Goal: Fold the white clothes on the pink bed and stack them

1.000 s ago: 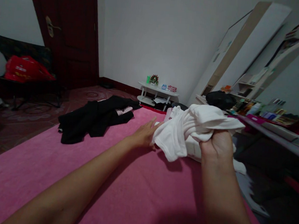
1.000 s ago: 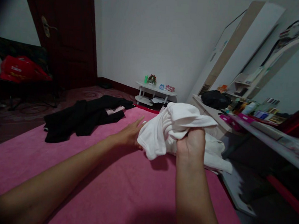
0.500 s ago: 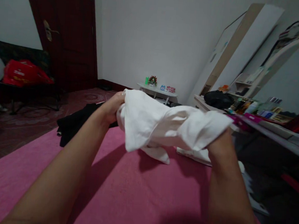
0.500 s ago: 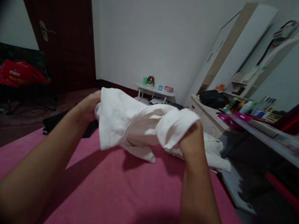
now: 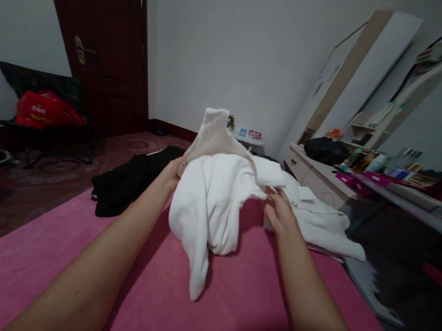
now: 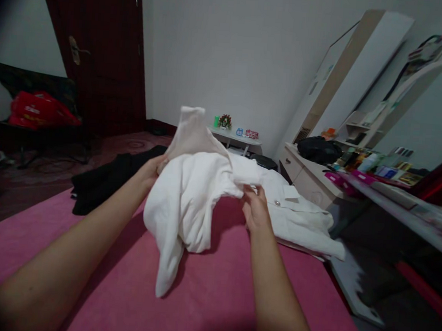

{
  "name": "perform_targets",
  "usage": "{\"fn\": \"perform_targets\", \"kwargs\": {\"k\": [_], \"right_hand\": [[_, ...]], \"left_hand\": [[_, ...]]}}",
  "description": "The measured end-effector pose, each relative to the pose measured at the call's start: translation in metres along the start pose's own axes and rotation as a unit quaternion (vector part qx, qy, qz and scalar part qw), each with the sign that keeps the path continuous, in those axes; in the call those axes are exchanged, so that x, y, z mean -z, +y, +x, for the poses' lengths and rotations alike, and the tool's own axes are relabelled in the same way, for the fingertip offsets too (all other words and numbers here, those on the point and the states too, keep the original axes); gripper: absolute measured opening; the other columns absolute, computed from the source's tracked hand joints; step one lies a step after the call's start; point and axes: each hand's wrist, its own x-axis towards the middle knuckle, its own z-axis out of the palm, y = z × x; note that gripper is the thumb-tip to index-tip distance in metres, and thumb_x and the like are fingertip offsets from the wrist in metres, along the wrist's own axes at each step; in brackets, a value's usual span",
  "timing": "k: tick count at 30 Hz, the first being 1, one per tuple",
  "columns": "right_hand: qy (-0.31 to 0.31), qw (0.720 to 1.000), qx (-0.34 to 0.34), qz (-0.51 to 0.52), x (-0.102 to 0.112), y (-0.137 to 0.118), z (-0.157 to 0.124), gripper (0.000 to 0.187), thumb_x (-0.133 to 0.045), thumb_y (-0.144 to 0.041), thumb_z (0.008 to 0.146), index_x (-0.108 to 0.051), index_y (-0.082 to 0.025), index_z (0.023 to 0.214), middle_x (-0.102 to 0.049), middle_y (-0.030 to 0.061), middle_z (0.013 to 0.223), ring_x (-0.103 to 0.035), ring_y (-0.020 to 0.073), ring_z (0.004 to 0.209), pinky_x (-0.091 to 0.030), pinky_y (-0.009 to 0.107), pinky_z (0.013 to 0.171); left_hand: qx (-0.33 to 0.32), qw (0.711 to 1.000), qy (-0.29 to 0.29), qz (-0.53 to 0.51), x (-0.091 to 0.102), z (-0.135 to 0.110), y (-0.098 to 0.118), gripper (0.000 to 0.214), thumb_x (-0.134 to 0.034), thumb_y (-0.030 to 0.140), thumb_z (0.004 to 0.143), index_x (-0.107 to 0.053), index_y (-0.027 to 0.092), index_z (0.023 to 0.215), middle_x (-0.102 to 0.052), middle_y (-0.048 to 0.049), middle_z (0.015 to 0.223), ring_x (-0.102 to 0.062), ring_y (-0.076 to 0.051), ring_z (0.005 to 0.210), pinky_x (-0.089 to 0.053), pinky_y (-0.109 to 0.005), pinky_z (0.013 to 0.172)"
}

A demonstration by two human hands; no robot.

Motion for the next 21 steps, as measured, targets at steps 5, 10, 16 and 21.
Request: {"fn": "perform_targets", "kwargs": {"k": [5,10,16,21], "right_hand": [[0.095,0.969,-0.057,-0.219,0.020,0.044,0.011,0.036,-0.066,-0.032,0.062,-0.058,-0.021,0.096,-0.066,0.0036,0.088,-0.061,0.0143,0.071,-0.047,0.023,0.056],[-0.242,0.847,-0.193,-0.432,0.007,0.037,-0.011,0.038,-0.062,-0.050,0.073,-0.059,-0.015,0.060,-0.062,0.0063,0.053,-0.055,0.0128,0.045,-0.040,0.023,0.045],[-0.318,0.677,-0.184,-0.638,-0.018,0.019,-0.035,0.036,-0.072,-0.048,0.064,-0.059,-0.017,0.051,-0.060,0.0058,0.048,-0.057,0.0160,0.050,-0.036,0.025,0.049],[-0.328,0.667,-0.074,-0.665,-0.033,0.027,-0.047,0.048,-0.081,-0.033,0.048,-0.065,-0.020,0.091,-0.066,0.0021,0.077,-0.057,0.0163,0.068,-0.032,0.023,0.055]], "left_hand": [[0.045,0.984,0.028,0.169,-0.001,0.005,-0.031,0.051,-0.056,0.037,0.080,-0.051,0.017,0.127,-0.065,-0.0121,0.113,-0.066,-0.023,0.093,-0.053,-0.031,0.071],[0.036,0.928,0.032,0.370,0.006,0.008,-0.036,0.030,-0.069,0.024,0.065,-0.068,0.016,0.093,-0.065,-0.0157,0.113,-0.056,-0.035,0.114,-0.046,-0.041,0.089],[0.080,0.852,-0.026,0.518,0.013,0.003,-0.028,0.027,-0.079,0.026,0.047,-0.056,0.014,0.049,-0.067,-0.0212,0.079,-0.060,-0.048,0.097,-0.046,-0.052,0.080],[0.153,0.837,-0.252,0.462,0.008,-0.007,-0.027,0.024,-0.079,0.021,0.045,-0.056,0.014,0.049,-0.058,-0.0036,0.050,-0.059,-0.021,0.054,-0.046,-0.028,0.052]]}}
